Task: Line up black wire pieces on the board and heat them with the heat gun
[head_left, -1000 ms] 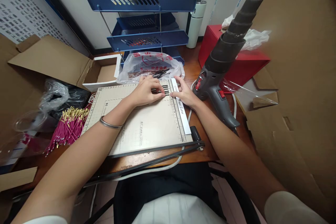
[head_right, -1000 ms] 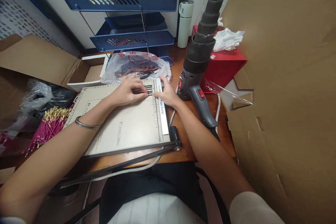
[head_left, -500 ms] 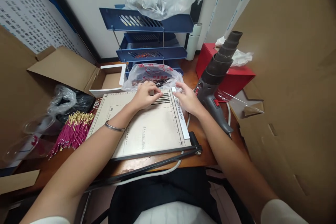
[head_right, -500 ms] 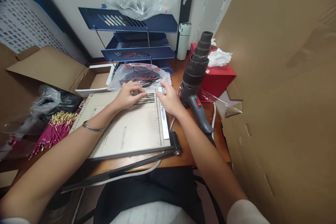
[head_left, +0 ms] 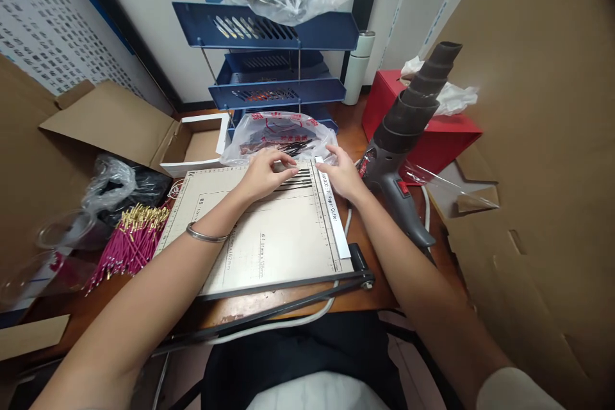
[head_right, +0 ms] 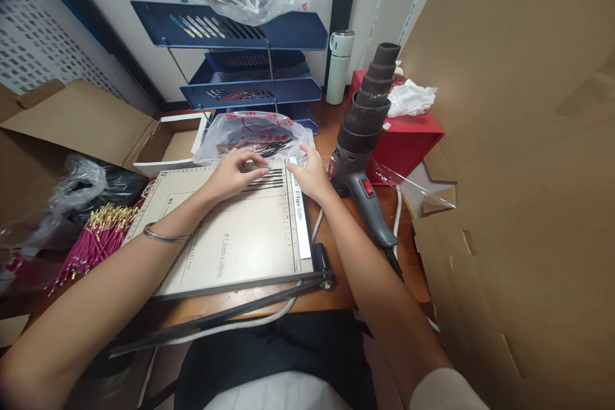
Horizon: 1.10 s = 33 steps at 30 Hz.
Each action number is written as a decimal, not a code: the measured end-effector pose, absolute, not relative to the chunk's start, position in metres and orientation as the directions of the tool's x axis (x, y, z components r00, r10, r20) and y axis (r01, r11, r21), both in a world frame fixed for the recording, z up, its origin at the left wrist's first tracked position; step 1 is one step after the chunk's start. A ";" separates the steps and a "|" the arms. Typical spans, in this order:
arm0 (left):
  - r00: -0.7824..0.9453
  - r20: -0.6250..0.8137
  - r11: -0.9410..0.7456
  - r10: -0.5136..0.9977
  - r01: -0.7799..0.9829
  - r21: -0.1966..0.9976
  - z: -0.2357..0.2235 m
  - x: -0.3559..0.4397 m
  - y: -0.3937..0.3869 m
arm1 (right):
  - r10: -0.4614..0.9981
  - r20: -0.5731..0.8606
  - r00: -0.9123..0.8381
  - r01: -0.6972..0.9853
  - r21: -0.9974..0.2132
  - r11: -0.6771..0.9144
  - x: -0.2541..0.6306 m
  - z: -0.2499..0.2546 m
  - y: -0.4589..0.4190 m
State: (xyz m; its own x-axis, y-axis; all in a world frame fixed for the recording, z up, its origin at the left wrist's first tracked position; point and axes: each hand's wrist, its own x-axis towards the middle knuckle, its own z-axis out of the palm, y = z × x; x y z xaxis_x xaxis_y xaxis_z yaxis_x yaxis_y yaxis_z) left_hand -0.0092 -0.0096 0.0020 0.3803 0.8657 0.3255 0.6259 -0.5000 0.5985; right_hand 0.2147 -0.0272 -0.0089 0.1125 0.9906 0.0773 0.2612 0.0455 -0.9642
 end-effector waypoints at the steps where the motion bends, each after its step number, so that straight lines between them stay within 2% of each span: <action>1: 0.376 0.323 -0.495 0.869 0.623 0.606 0.001 -0.009 -0.008 | 0.996 0.019 0.083 0.209 -0.978 0.001 0.213 -0.011 -0.019; 4: 0.404 0.316 -0.510 0.859 0.614 0.602 -0.001 -0.010 -0.006 | 0.996 -0.091 -0.022 0.060 -0.994 -0.089 0.213 -0.019 -0.008; 12: 0.446 0.275 -0.517 0.852 0.631 0.579 0.006 -0.005 -0.009 | 0.970 -0.151 -0.188 -0.196 -0.962 -0.188 0.218 -0.035 -0.016; 22: 0.486 0.275 -0.553 0.830 0.647 0.525 0.012 -0.001 -0.009 | 0.976 -0.134 -0.172 -0.154 -0.975 -0.161 0.215 -0.039 -0.008; 33: 0.463 0.291 -0.544 0.837 0.653 0.526 0.007 -0.003 -0.008 | 0.976 -0.133 -0.170 -0.129 -0.979 -0.155 0.214 -0.040 -0.007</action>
